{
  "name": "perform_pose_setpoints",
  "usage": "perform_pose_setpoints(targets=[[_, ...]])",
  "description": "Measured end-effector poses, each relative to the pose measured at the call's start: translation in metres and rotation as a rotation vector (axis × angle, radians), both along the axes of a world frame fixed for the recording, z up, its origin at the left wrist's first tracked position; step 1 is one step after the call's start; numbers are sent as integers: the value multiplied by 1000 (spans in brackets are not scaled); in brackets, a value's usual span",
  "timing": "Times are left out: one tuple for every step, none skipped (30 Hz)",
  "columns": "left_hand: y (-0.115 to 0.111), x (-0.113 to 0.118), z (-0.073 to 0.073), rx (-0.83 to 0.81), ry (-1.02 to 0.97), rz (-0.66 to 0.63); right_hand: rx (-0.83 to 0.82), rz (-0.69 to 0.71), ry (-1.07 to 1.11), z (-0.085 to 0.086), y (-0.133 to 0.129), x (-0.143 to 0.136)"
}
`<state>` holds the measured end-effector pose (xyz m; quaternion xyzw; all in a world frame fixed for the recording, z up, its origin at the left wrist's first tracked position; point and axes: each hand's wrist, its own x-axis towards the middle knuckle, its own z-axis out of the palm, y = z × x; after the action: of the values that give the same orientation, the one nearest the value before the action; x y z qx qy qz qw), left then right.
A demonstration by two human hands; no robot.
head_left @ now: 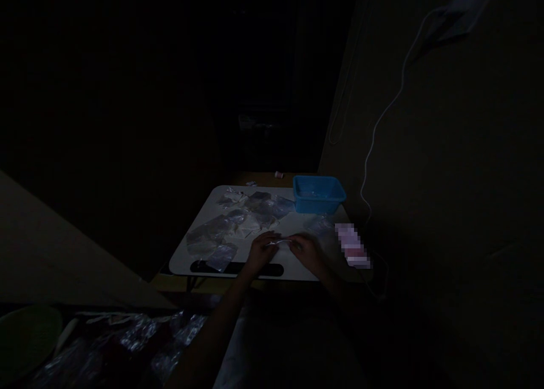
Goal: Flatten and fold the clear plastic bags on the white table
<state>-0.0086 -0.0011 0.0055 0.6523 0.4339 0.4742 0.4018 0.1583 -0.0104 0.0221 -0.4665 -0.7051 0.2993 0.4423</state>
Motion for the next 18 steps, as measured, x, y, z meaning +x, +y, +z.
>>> perform_pose_setpoints(targets=[[-1,-1,1,-84,-58,14,-70,-11,98,0,1,-1],[-2,-1,2,-145,-91,24,-121,-22,166,0,3,-2],[-4,-1,2,-182,-105,29,-154,-31,203,-1,4,-3],[-6,-2,2,-204,-111,29,-173,-40,219,-2,5,-3],[-9,-2,3,-229,-125,30,-187,-47,229,-4,5,-3],[-11,-3,3,-250,-143,33,-206,-55,248,-6,5,-3],[-14,-3,3,-269,-161,40,-226,-62,268,-8,5,-3],[-17,-4,4,-285,-179,49,-246,-69,289,-10,4,-4],[-19,-5,4,-299,-195,59,-266,-74,309,-12,3,-5],[-21,-6,5,-312,-207,68,-287,-76,327,-14,1,-6],[-22,-6,6,-322,-216,78,-308,-76,343,-15,0,-7],[-22,-7,7,-330,-224,87,-328,-76,355,-15,0,-8],[-22,-7,8,-335,-231,97,-346,-75,365,-15,-1,-9],[-22,-7,9,-339,-237,106,-360,-74,371,-15,-1,-10],[-21,-7,11,-341,-241,116,-371,-75,376,-14,-1,-11],[-20,-6,12,-343,-244,124,-377,-78,380,-13,-1,-11],[-19,-6,14,-344,-244,133,-380,-81,384,-12,-1,-12],[-18,-5,16,-345,-243,139,-381,-86,389,-11,-1,-12]])
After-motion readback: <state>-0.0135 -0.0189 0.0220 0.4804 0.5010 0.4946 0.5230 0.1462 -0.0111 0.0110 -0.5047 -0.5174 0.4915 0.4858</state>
